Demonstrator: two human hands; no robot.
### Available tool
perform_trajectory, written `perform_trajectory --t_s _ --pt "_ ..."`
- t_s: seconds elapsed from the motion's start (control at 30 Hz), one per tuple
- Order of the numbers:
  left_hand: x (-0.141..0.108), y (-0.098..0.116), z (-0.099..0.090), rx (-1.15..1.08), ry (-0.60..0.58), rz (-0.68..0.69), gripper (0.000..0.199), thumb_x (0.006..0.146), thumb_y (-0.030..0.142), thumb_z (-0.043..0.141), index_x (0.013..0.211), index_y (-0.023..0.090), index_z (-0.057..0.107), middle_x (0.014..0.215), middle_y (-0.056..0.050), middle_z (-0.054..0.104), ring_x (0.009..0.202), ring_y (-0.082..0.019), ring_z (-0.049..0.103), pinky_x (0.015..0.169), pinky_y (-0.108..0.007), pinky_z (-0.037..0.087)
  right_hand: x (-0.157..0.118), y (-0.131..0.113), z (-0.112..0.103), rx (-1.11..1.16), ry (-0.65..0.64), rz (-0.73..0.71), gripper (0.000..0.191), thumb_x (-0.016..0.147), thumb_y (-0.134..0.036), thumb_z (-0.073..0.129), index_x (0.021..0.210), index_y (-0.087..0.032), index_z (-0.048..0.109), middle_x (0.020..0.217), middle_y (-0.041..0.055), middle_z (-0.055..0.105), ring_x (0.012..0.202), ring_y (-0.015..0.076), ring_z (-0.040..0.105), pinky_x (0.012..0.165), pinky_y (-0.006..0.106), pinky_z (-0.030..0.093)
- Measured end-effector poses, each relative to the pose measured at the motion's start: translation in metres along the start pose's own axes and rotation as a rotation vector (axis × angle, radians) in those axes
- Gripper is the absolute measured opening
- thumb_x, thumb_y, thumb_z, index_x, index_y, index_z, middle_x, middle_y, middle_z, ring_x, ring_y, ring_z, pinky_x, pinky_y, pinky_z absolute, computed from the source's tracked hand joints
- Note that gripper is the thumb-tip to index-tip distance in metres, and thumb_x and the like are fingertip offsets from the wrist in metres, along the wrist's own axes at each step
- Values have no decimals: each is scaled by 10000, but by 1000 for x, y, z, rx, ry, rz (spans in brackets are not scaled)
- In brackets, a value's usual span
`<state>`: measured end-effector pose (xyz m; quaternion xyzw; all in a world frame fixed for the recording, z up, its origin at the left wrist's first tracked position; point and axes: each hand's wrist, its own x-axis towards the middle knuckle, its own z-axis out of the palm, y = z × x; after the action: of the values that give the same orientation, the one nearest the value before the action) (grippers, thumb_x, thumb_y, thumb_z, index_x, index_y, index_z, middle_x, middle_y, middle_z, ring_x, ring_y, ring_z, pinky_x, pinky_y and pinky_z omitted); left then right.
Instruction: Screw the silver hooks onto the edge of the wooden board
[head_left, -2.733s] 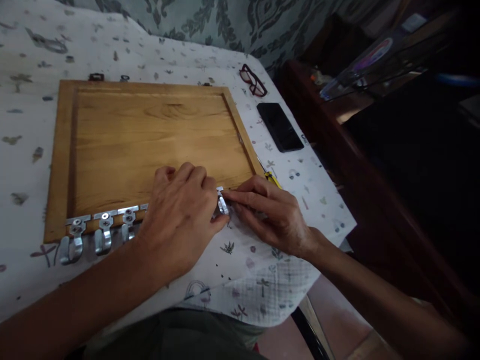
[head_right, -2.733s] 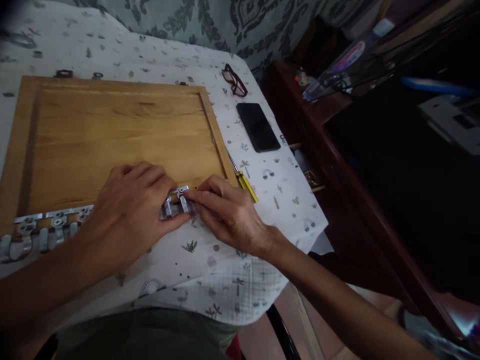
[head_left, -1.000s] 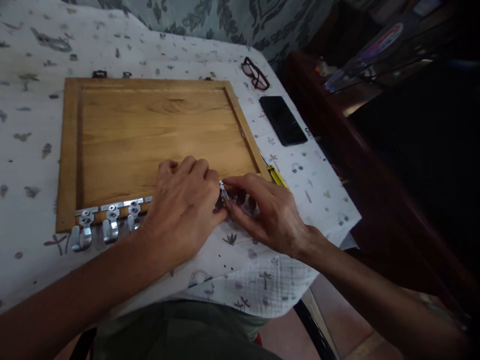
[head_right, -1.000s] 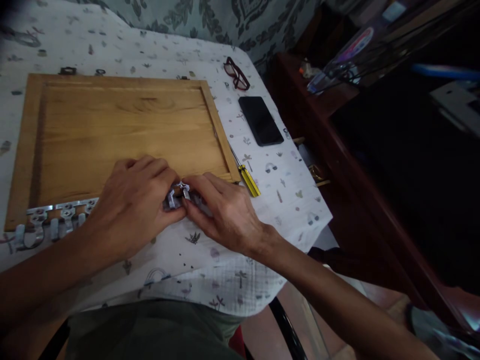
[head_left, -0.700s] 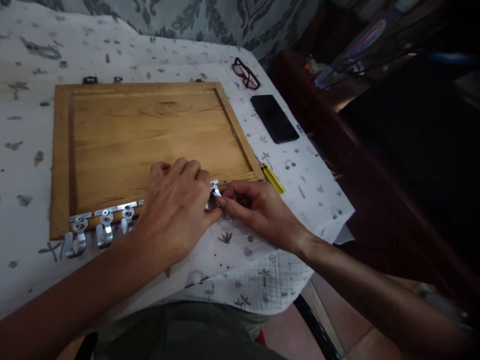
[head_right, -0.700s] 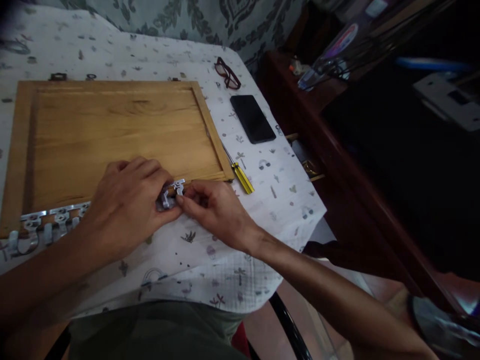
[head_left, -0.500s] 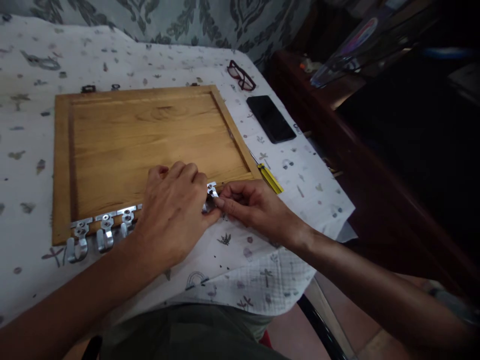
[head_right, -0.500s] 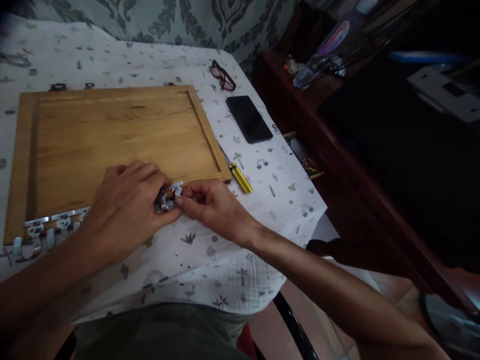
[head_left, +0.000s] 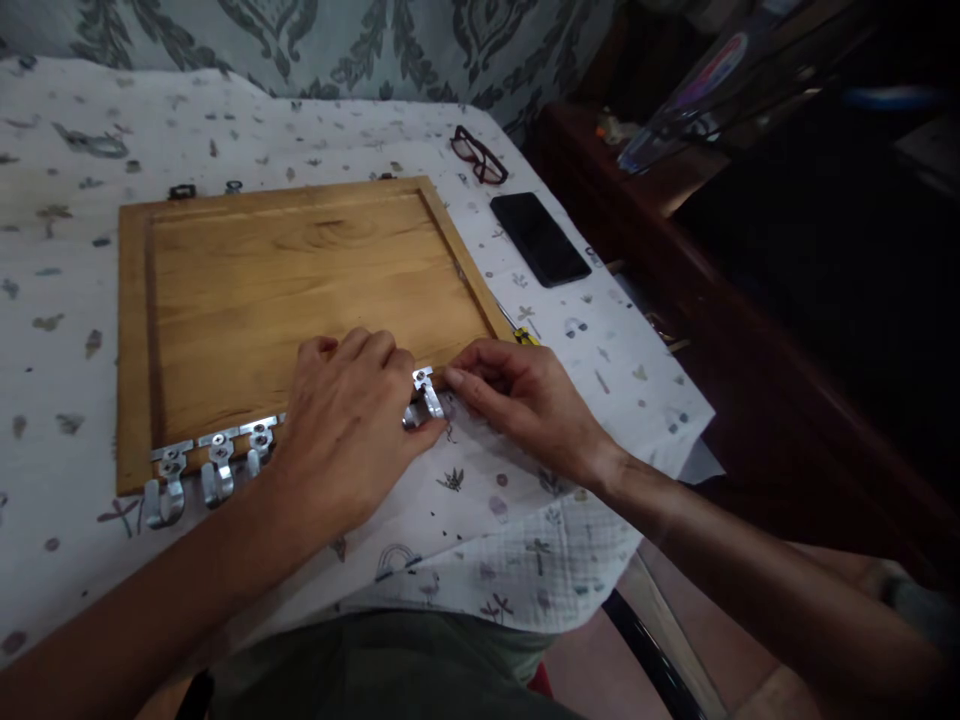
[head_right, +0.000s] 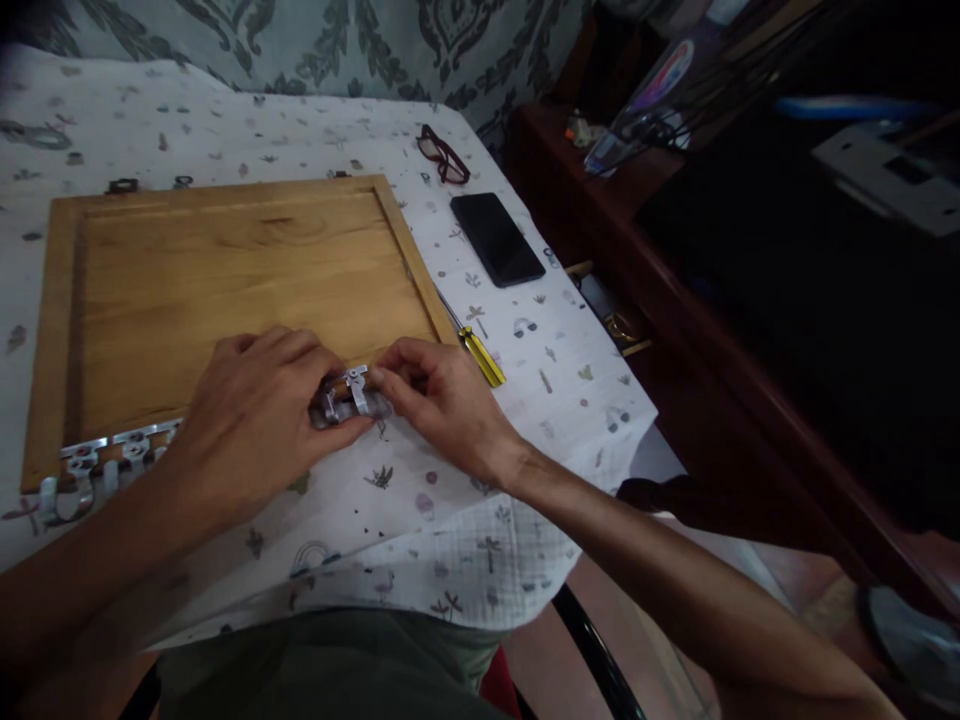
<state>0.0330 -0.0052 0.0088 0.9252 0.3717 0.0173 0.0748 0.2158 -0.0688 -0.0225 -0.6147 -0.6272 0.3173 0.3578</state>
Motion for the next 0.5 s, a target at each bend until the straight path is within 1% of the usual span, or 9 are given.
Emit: perform_trajectory --t_s 0.07,0.1,0.13,0.17,0.23,0.33,0.4,0.5 --pt "0 1 -1 -11 2 -6 233 931 421 743 960 190 741 1022 -135 734 1104 -380 680 957 -547 519 -2 6 1 -137 63 -84 253 1022 -328 590 1046 -143 761 934 74 803 830 157 736 723 266 536" --pt "0 1 -1 -18 7 -9 227 925 414 747 960 190 746 1022 -135 735 1106 -382 680 955 -547 518 -4 9 1 -204 72 -127 263 1025 -293 576 1127 -146 768 1003 85 816 897 176 755 771 284 547" --pt "0 1 -1 -26 12 -10 217 923 405 746 962 192 749 1026 -135 735 1109 -381 680 956 -544 516 -5 12 3 -270 72 -168 286 1032 -272 558 1183 -149 767 1033 88 819 923 183 762 793 294 551" --pt "0 1 -1 -33 17 -9 210 920 398 744 961 193 751 1026 -133 734 1107 -379 680 957 -541 512 -7 15 4 -333 70 -207 310 1042 -263 537 1222 -151 763 1027 86 818 909 181 760 786 296 548" --pt "0 1 0 -41 22 -18 202 918 389 738 960 192 754 1027 -135 731 1110 -374 677 963 -533 503 -10 20 6 -455 67 -280 347 1061 -256 499 1279 -160 751 952 66 800 797 155 726 707 283 521" --pt "0 1 1 -37 -2 -31 216 922 395 728 967 185 751 1017 -139 726 1111 -374 673 964 -530 497 -13 24 8 -626 87 -375 362 1073 -257 483 1321 -180 736 858 43 754 654 128 621 581 278 426" --pt "1 1 1 -19 0 -19 222 929 403 719 965 186 742 1015 -134 726 1102 -369 672 956 -527 502 -15 24 9 -721 98 -430 351 1068 -241 501 1331 -183 725 831 36 741 630 131 581 550 294 378" --pt "1 0 1 -4 22 -11 214 920 411 732 937 198 726 997 -117 729 1079 -355 676 935 -509 514 -17 21 8 -823 92 -498 356 1052 -173 501 1343 -146 703 832 39 752 636 141 573 550 321 360"
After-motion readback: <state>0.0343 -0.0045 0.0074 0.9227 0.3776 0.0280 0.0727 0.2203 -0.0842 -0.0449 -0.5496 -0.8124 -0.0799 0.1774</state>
